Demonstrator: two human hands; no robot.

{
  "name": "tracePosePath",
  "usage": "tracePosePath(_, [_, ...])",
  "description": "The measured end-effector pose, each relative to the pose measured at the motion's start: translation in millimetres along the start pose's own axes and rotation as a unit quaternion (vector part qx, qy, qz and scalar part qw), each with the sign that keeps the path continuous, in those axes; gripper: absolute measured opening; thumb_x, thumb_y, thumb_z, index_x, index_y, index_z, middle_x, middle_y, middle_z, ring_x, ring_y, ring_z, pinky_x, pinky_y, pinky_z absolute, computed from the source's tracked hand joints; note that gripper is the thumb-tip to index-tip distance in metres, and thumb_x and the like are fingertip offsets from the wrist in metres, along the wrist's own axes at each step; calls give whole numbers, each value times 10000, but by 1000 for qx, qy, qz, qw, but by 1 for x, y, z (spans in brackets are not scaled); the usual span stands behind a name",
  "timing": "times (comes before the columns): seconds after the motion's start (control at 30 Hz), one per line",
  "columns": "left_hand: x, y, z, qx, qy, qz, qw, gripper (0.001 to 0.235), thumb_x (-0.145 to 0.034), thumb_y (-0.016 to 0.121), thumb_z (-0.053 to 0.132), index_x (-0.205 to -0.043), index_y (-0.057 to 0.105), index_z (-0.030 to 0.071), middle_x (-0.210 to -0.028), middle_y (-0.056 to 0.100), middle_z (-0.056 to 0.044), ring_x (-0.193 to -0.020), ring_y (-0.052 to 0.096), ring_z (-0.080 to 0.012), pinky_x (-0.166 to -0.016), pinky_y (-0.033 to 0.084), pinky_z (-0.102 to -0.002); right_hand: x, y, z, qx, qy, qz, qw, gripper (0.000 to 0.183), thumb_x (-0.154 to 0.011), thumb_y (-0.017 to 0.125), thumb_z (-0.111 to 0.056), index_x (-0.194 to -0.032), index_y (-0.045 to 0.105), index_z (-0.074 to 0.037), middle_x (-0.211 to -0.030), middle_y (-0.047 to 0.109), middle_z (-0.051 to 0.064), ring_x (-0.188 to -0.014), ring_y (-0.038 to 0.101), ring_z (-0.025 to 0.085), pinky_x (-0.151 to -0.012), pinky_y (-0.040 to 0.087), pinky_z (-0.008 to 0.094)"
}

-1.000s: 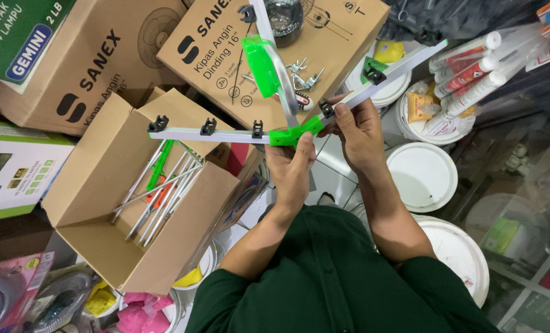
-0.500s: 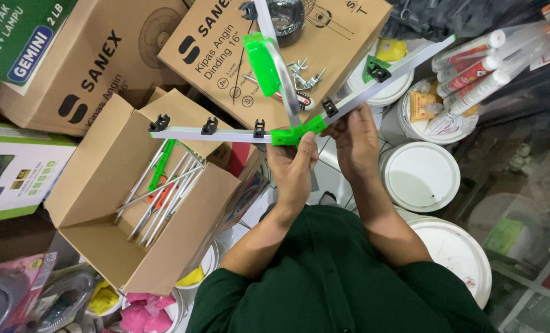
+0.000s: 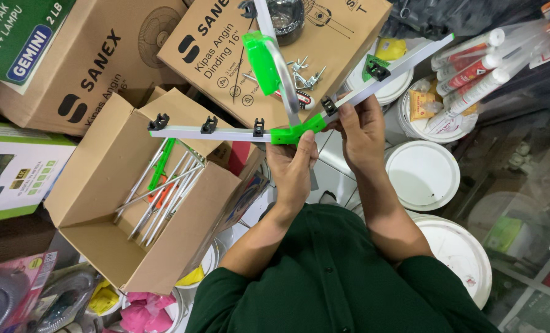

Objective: The person assembles a television antenna by inserting metal rods into a central frame and securing a green plastic housing, eventually using a screwdriver to tighten a screw.

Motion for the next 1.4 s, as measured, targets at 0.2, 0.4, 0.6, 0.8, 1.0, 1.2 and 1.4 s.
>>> tracePosePath(0.2, [1,0,0,9,-1,-4,1000,248,-1017,668,43,-1148,457,43,-808,589,-52,-622,528,-93,-502,381,-230,-2,-2,-4,41,-5,-16,999,255,-1128,534,-118,-1347,482,3,-1135,667,112,-914,703,180,-786,605,352])
tracePosePath(0.4, [2,-1,1,14,-7,-7,1000,247,-1022,666,44,-1145,452,45,-802,579,-48,-619,515,-85,-498,368,-223,-1,-3,-7,42,0,-29,999,201,-1134,518,-96,-1305,479,4,-1107,657,116,-905,712,189,-789,619,357])
tracePosePath(0.6, [4,-1,5,5,-4,-6,1000,224,-1023,662,35,-1137,469,29,-795,591,-62,-616,525,-93,-499,373,-228,0,1,-10,37,12,-20,999,195,-1100,518,-81,-1270,489,9,-1111,658,123,-920,715,189,-799,638,363])
tracePosePath(0.8, [4,0,5,16,6,-15,1000,223,-1029,654,33,-1141,462,39,-799,590,-61,-620,524,-95,-509,381,-232,-2,1,-12,30,15,-22,999,149,-1106,511,-81,-1227,506,5,-1082,664,119,-889,710,182,-766,630,355])
tracePosePath(1.0, [4,2,7,16,-3,-16,1000,217,-1028,654,31,-1139,468,37,-811,588,-60,-630,530,-105,-515,384,-238,-4,-2,-14,35,20,-28,999,143,-1108,509,-96,-1216,502,-2,-1075,660,111,-887,710,178,-782,637,357])
tracePosePath(1.2, [3,3,8,13,-5,-19,1000,212,-1025,654,29,-1138,474,26,-804,587,-59,-615,521,-99,-499,377,-234,-4,-2,-12,19,20,-27,999,152,-1116,510,-121,-1215,493,-7,-1058,656,102,-877,716,177,-786,642,363])
tracePosePath(1.4, [4,3,12,14,-2,-23,1000,212,-1033,648,29,-1151,473,24,-811,589,-61,-627,527,-104,-514,377,-236,-4,2,-14,26,7,-26,999,166,-1122,499,-127,-1232,495,-3,-1047,664,110,-855,719,181,-764,641,365])
Point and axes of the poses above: each hand's wrist, its own x-axis away from the middle knuckle, its own y-axis out of the palm, z = x × y, the point moved 1 cm from there along -x, towards the middle knuckle
